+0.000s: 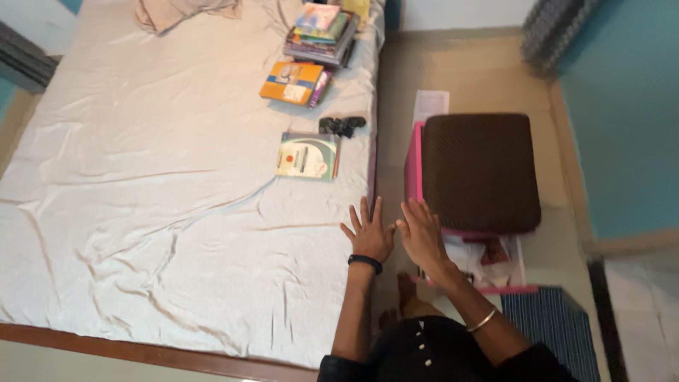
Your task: The person wipes a book with a cloth, carries it across the room to a wooden wardrobe, and places it on a shelf inside before returning to the bed to pick up another book.
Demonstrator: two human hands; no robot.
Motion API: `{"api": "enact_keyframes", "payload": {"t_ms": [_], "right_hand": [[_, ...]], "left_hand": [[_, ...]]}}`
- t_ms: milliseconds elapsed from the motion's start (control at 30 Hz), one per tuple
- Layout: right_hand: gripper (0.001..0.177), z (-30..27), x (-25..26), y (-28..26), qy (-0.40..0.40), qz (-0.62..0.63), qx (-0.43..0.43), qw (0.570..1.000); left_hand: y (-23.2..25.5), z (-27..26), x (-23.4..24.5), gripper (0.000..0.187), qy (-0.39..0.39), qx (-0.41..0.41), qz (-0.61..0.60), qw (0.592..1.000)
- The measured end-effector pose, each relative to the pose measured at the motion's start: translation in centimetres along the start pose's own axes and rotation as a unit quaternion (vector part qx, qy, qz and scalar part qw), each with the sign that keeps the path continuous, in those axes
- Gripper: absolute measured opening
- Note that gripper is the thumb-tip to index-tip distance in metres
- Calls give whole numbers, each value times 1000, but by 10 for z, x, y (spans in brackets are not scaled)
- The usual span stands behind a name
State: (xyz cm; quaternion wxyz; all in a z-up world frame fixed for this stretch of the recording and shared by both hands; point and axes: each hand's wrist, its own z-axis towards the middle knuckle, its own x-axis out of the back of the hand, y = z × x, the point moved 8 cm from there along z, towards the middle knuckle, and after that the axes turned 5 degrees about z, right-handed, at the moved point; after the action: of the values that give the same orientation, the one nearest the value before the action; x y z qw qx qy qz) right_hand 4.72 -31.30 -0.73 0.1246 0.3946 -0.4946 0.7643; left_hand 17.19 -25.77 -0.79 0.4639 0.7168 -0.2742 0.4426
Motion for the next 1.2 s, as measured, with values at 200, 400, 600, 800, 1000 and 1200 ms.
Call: {"api": "enact_keyframes", "payload": {"t_ms": [200, 400, 600, 800, 1000, 1200], "right_hand": [[48, 65, -4, 6, -14, 3, 26, 1000], [48, 107, -19, 14, -52, 7, 46, 998], [48, 151, -37, 15, -65, 15, 53, 996], [46, 201, -56, 14, -53, 28, 42, 997], [48, 255, -90, 10, -85, 18, 15, 996], [47, 298, -118, 5, -90, 27, 6, 996]], "left_hand": [[-7, 61, 9, 81, 17, 31, 0, 999], [-15, 96, 11, 82, 27, 60, 5, 998], [-31, 134, 22, 83, 35, 80, 16, 996], [-55, 186, 43, 84, 31, 77, 16, 996], [-80, 233, 57, 83, 37, 88, 1, 995], [-105, 269, 72, 85, 12, 121, -14, 993]]}}
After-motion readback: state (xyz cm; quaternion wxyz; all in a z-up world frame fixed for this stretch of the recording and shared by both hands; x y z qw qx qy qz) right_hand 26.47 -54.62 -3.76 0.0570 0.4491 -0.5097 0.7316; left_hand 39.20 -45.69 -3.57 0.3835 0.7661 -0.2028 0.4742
